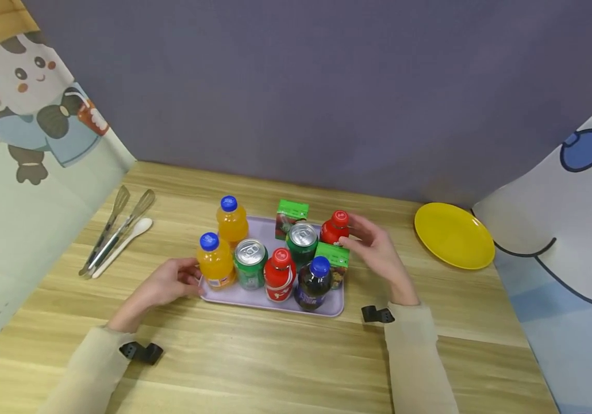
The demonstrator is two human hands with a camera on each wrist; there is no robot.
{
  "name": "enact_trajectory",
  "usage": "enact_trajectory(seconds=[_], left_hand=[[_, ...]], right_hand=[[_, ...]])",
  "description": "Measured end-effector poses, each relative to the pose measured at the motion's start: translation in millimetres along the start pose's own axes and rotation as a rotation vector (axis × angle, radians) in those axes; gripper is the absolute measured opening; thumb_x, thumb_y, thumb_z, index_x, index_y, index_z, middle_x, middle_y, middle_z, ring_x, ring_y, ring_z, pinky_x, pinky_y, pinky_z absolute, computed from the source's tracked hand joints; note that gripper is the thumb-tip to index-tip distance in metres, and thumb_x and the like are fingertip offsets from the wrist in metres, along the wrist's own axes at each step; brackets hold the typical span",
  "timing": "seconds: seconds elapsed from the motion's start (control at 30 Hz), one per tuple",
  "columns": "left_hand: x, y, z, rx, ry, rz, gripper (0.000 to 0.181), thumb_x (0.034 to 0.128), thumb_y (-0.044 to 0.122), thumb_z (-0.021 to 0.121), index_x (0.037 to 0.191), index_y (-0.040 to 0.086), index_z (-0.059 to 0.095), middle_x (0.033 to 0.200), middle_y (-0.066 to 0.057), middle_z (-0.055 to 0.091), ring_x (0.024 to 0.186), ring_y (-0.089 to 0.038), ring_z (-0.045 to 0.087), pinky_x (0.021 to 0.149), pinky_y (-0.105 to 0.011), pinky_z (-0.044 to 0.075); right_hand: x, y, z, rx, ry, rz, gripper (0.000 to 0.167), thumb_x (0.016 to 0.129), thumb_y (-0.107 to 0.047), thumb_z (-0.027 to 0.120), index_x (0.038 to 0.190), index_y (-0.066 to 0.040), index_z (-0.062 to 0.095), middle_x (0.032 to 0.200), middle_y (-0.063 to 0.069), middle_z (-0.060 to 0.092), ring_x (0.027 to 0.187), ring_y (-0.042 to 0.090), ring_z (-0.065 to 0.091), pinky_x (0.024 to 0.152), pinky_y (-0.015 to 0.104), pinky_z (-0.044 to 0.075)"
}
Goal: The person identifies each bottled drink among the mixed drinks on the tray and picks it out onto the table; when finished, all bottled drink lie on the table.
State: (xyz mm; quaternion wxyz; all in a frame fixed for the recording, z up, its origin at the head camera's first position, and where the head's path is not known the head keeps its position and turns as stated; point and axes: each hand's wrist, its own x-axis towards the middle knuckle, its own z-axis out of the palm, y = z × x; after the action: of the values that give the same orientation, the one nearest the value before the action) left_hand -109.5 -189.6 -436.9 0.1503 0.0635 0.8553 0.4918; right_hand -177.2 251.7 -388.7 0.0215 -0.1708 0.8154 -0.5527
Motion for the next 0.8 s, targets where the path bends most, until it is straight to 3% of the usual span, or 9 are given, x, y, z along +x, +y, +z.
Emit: enact_trajectory(seconds=[0.2,0.37,0.53,0.8], left_hand=[[-4.8,0.7,-2.2,-0.039,-0.004,0.024,0.075,0.0712,0.001,0.08,0.134,-0.014,0.043,0.098,-0.012,0.062,0.082,-0.023,0.059,0.071,-0.031,0.052],[-2.8,0.9,-3.0,-0.025,0.001,-0.002,0.074,0.0711,0.001,0.08,0.135,-0.009,0.045,0.098,-0.011,0.062,0.082,-0.022,0.059,0.072,-0.032,0.052],[-1.1,0.3,-2.2,-0.03,-0.002,0.009,0.075,0.0704,0.001,0.08,0.135,-0.011,0.044,0.098,-0.011,0.063,0.082,-0.022,0.059,0.071,-0.031,0.052],[-0.1,0.4,-0.6,-0.056,-0.008,0.018,0.075,0.07,-0.001,0.08,0.134,-0.013,0.043,0.097,-0.012,0.063,0.081,-0.022,0.059,0.068,-0.028,0.052]], right_hand=[[2.5,-15.3,8.0,-0.033,-0.014,0.004,0.053,0.088,-0.012,0.07,0.136,-0.004,0.05,0.128,0.016,0.056,0.116,0.032,0.053,0.098,0.045,0.041],[7.5,-8.5,9.6,-0.03,-0.018,0.025,0.053,0.087,-0.015,0.072,0.135,-0.006,0.052,0.128,0.013,0.057,0.117,0.028,0.053,0.096,0.036,0.044],[11.6,-3.6,12.6,-0.02,-0.035,0.011,0.051,0.087,-0.014,0.072,0.133,-0.004,0.052,0.125,0.014,0.058,0.111,0.029,0.056,0.09,0.027,0.046],[11.5,-2.4,13.5,-0.034,-0.043,0.003,0.046,0.088,-0.015,0.07,0.131,-0.005,0.055,0.12,0.013,0.062,0.105,0.026,0.06,0.086,0.026,0.048]])
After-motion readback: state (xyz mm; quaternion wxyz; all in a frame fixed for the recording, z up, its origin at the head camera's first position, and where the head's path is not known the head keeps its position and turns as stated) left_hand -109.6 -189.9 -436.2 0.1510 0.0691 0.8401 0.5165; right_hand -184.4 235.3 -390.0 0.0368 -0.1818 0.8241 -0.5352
